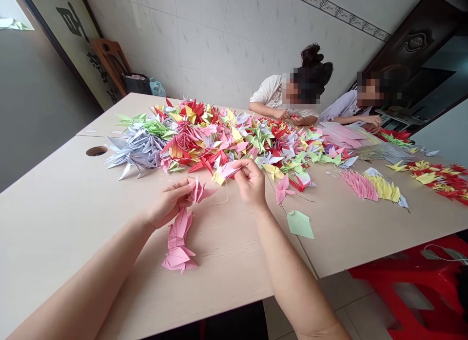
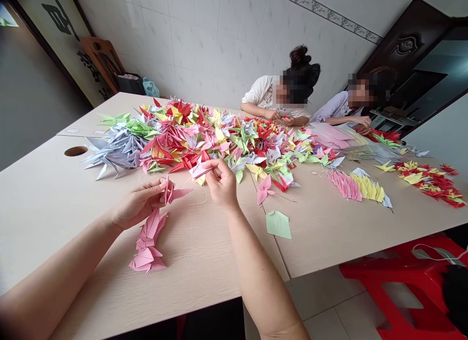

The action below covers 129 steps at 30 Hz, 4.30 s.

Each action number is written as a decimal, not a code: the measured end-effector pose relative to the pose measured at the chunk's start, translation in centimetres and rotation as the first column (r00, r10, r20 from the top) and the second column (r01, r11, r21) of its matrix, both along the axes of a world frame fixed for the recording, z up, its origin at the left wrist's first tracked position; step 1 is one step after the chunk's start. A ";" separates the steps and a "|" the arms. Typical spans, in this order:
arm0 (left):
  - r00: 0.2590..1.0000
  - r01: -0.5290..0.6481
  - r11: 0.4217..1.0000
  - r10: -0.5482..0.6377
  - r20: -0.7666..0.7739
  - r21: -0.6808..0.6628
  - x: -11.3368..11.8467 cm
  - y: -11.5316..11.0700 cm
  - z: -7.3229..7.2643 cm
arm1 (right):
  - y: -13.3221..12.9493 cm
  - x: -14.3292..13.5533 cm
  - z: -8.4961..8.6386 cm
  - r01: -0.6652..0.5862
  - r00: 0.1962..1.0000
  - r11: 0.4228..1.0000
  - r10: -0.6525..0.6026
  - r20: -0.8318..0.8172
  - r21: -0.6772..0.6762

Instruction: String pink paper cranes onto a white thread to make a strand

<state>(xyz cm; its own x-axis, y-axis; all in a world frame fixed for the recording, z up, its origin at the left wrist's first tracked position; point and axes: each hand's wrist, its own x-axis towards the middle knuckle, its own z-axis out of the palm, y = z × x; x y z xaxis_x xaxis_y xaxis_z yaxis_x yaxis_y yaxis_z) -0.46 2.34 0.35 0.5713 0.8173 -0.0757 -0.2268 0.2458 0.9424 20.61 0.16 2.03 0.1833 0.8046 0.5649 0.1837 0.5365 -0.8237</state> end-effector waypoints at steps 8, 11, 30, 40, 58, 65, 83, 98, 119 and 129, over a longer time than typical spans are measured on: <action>0.985 0.054 0.979 -0.020 -0.170 0.197 -0.4 0.0 -0.5 | -0.1 0.1 0.0 0.010 1.000 0.999 -0.009 -0.013 0.032; 0.963 0.089 0.972 -0.027 -0.269 0.219 -0.6 0.1 -0.5 | 0.3 0.2 -0.6 0.018 1.000 0.999 -0.019 0.023 0.042; 0.980 -0.026 0.995 0.044 -0.192 0.094 -0.6 0.4 -0.1 | -0.2 -1.6 -1.5 -0.028 0.949 0.998 0.010 0.315 0.055; 0.981 0.027 0.999 -0.020 -0.192 0.032 -0.4 0.0 0.0 | -0.3 -1.8 -1.2 -0.462 0.873 0.832 0.488 0.010 -0.306; 0.990 0.082 0.990 -0.094 -0.106 -0.112 -0.7 0.0 0.2 | -0.7 -1.5 -0.7 -0.285 0.902 0.946 0.319 0.290 -0.155; 0.987 0.156 0.961 -0.160 0.001 -0.227 -1.5 0.7 -0.6 | -0.9 -3.0 -2.0 -0.392 0.851 0.844 0.484 0.205 -0.365; 0.982 0.164 0.968 -0.179 -0.066 -0.188 -1.3 0.3 0.0 | -1.0 -2.1 -0.5 -0.367 0.903 0.898 0.407 0.142 -0.241; 0.870 -0.115 0.972 0.199 -0.451 0.207 -0.7 0.2 0.2 | 0.9 2.0 -0.5 0.025 0.991 0.970 0.009 0.136 -0.241; 0.873 -0.120 0.974 0.196 -0.447 0.193 -0.9 0.7 -0.7 | 1.3 2.5 -1.8 -0.079 0.992 0.922 0.036 -0.119 -0.379; 0.773 -0.043 0.875 0.335 -0.539 0.482 -0.1 -0.6 0.0 | -0.2 -1.1 -1.4 -0.166 0.962 0.852 0.250 0.108 -0.496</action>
